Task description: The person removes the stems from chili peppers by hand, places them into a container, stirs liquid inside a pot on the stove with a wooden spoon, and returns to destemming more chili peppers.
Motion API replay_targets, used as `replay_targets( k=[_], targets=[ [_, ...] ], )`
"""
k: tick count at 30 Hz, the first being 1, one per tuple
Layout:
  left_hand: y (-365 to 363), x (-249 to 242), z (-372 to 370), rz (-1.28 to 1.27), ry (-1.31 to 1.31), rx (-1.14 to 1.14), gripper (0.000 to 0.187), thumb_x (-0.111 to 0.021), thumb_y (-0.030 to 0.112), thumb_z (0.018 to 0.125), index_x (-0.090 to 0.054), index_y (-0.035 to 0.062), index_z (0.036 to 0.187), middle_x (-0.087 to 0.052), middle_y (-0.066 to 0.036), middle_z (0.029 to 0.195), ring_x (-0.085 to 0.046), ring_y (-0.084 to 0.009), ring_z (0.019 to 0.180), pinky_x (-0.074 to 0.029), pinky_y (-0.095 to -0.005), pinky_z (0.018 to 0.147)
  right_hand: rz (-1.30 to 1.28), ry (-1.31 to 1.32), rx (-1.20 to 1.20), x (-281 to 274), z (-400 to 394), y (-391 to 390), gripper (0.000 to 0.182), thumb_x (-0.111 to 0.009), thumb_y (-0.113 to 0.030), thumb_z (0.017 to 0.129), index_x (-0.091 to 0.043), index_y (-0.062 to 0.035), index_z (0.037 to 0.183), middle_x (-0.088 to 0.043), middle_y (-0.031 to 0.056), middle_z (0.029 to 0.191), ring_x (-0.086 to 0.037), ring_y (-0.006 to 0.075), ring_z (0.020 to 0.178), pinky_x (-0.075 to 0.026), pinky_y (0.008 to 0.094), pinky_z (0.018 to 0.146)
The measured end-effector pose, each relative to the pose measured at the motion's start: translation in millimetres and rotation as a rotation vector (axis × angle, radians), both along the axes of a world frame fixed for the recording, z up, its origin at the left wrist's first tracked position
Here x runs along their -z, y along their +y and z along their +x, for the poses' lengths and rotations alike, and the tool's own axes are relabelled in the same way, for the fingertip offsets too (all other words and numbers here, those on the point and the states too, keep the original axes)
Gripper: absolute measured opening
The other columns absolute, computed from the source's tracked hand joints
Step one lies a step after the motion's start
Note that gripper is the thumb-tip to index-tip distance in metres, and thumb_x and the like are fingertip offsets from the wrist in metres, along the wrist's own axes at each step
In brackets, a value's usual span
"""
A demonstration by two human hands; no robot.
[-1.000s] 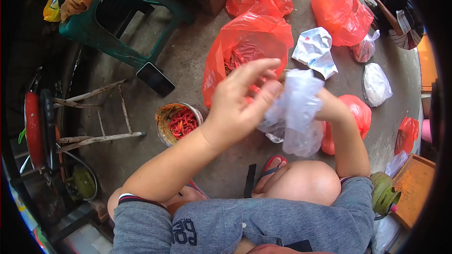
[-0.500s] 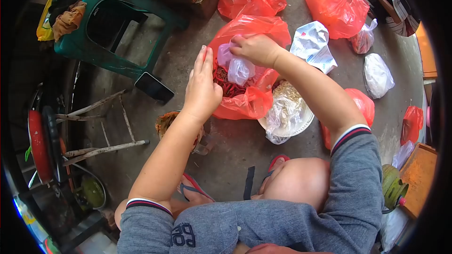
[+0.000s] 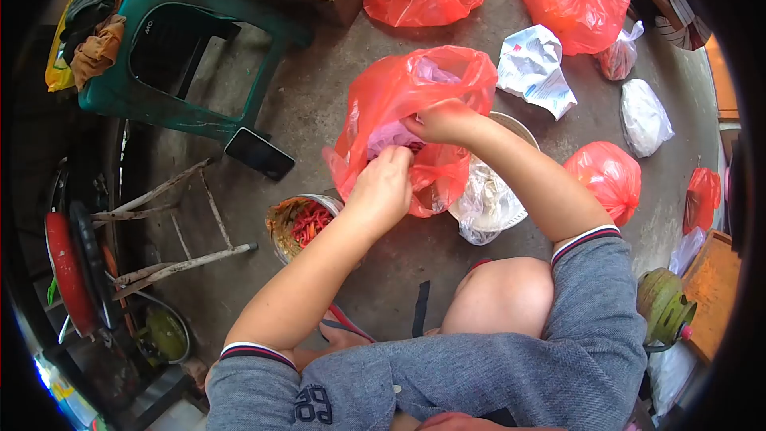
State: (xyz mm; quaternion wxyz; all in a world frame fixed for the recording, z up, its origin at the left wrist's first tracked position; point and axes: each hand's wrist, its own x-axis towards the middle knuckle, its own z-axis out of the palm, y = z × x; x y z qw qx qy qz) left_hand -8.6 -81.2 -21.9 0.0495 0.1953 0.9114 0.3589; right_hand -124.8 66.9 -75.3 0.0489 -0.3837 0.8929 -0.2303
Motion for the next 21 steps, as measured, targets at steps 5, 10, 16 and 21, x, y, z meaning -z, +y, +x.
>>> replay_targets(
  k=[5,10,16,21],
  targets=[
    [8,18,33,-0.364,-0.376,-0.053,0.038,-0.058,0.014,0.075,-0.047,-0.0023,0.107,-0.056,-0.025,0.1,-0.059,-0.0404,0.085,-0.048,-0.0472,0.075,0.28,-0.595,-0.223,-25,27,-31,0.032,-0.058,-0.021,0.079,-0.061,-0.0081,0.108,-0.06,0.0137,0.11,-0.057,0.0294,0.1,-0.044,0.0395,0.087],
    [33,25,59,-0.306,-0.703,0.016,0.043,-0.057,0.029,0.083,-0.049,-0.0016,0.113,-0.057,-0.024,0.103,-0.058,-0.0381,0.094,-0.047,-0.0457,0.081,-0.163,-0.755,-0.272,5,12,-40,0.032,-0.054,-0.021,0.082,-0.059,-0.0097,0.112,-0.062,0.01,0.108,-0.058,0.026,0.101,-0.043,0.039,0.089],
    [23,67,63,0.225,-0.707,-0.267,0.045,-0.055,0.026,0.086,-0.045,-0.0025,0.12,-0.055,-0.024,0.111,-0.056,-0.0329,0.102,-0.044,-0.0404,0.088,-0.124,-0.374,0.094,18,-29,-15,0.032,-0.054,-0.021,0.083,-0.059,-0.0097,0.112,-0.063,0.0095,0.106,-0.058,0.0258,0.1,-0.044,0.0389,0.088],
    [1,63,44,0.849,-0.68,-0.96,0.059,-0.056,0.006,0.083,-0.024,0.0049,0.133,-0.04,-0.018,0.13,-0.042,-0.0271,0.119,-0.039,-0.037,0.092,0.1,-0.396,0.075,50,-19,-24,0.032,-0.054,-0.021,0.083,-0.059,-0.0097,0.113,-0.063,0.0091,0.105,-0.058,0.0256,0.099,-0.044,0.0388,0.087]
  ],
)
